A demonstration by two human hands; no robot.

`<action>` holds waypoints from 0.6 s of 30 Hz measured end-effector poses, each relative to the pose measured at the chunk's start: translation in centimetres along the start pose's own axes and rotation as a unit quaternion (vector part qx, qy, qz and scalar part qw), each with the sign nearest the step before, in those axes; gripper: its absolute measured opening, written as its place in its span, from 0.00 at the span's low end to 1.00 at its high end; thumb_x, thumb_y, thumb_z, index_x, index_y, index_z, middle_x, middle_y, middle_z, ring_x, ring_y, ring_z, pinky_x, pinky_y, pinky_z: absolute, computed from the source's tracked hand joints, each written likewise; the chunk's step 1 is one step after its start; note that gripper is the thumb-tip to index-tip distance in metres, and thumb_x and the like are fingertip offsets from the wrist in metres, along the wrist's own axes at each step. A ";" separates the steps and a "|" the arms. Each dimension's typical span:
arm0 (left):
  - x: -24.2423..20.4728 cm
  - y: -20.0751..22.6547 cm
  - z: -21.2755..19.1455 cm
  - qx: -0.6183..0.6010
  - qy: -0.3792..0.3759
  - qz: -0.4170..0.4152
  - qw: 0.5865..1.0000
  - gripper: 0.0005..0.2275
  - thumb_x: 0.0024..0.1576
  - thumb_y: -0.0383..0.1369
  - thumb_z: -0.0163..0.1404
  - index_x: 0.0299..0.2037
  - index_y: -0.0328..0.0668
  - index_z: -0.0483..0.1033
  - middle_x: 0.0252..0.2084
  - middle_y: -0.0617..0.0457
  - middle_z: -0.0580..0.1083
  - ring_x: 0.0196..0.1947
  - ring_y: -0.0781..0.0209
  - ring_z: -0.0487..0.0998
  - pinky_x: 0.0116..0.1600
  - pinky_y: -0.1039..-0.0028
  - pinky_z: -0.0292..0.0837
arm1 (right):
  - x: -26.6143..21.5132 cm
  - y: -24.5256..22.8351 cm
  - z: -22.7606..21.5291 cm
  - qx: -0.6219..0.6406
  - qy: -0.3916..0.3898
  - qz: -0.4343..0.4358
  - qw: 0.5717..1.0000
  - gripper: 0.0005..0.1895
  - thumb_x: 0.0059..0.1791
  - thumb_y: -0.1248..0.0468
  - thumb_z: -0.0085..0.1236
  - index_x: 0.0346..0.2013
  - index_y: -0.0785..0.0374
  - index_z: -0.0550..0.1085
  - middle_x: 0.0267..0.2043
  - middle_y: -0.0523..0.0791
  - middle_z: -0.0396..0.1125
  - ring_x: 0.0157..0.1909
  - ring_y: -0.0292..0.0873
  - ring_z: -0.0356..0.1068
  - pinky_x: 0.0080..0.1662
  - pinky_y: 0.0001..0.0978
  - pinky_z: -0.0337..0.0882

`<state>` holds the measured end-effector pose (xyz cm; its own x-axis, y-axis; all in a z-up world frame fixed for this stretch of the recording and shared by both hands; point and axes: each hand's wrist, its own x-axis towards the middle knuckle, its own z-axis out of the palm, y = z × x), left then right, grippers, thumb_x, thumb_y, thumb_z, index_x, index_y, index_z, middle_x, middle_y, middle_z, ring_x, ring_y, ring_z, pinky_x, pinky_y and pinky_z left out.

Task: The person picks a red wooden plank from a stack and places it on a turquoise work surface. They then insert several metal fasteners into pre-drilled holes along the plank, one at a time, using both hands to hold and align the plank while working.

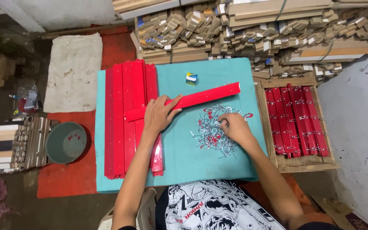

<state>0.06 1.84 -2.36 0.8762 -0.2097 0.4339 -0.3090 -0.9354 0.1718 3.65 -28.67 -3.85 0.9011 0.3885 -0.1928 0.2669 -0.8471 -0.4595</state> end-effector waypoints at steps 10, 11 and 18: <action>-0.1 -0.3 0.0 0.026 0.048 0.006 0.998 0.17 0.58 0.50 0.43 0.57 0.69 0.69 0.34 0.57 0.66 0.35 0.60 0.71 0.40 0.71 0.64 | 0.3 2.9 -6.2 0.464 0.233 0.106 0.848 0.06 0.42 0.72 0.57 0.31 0.63 0.70 0.33 0.47 0.70 0.32 0.33 0.69 0.31 0.18 0.67; -0.1 -0.3 0.1 0.032 0.054 0.008 0.998 0.17 0.58 0.50 0.44 0.57 0.69 0.69 0.34 0.57 0.67 0.35 0.61 0.71 0.40 0.71 0.65 | 1.2 4.2 -5.4 0.420 0.278 0.123 0.855 0.05 0.41 0.70 0.60 0.29 0.61 0.72 0.30 0.45 0.71 0.29 0.31 0.69 0.29 0.19 0.67; 0.0 0.1 -0.3 0.048 0.070 0.017 0.996 0.17 0.57 0.50 0.46 0.56 0.69 0.70 0.34 0.57 0.68 0.34 0.61 0.72 0.40 0.71 0.66 | 4.5 9.0 1.3 0.196 0.408 0.167 0.876 0.03 0.40 0.66 0.65 0.27 0.57 0.78 0.23 0.43 0.71 0.22 0.35 0.66 0.28 0.25 0.65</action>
<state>-0.08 1.79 -2.08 0.8040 -0.2065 0.5576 -0.2950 -0.9527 0.0727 9.64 -34.08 -9.96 0.8937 -0.3812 0.2365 -0.0521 -0.6119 -0.7892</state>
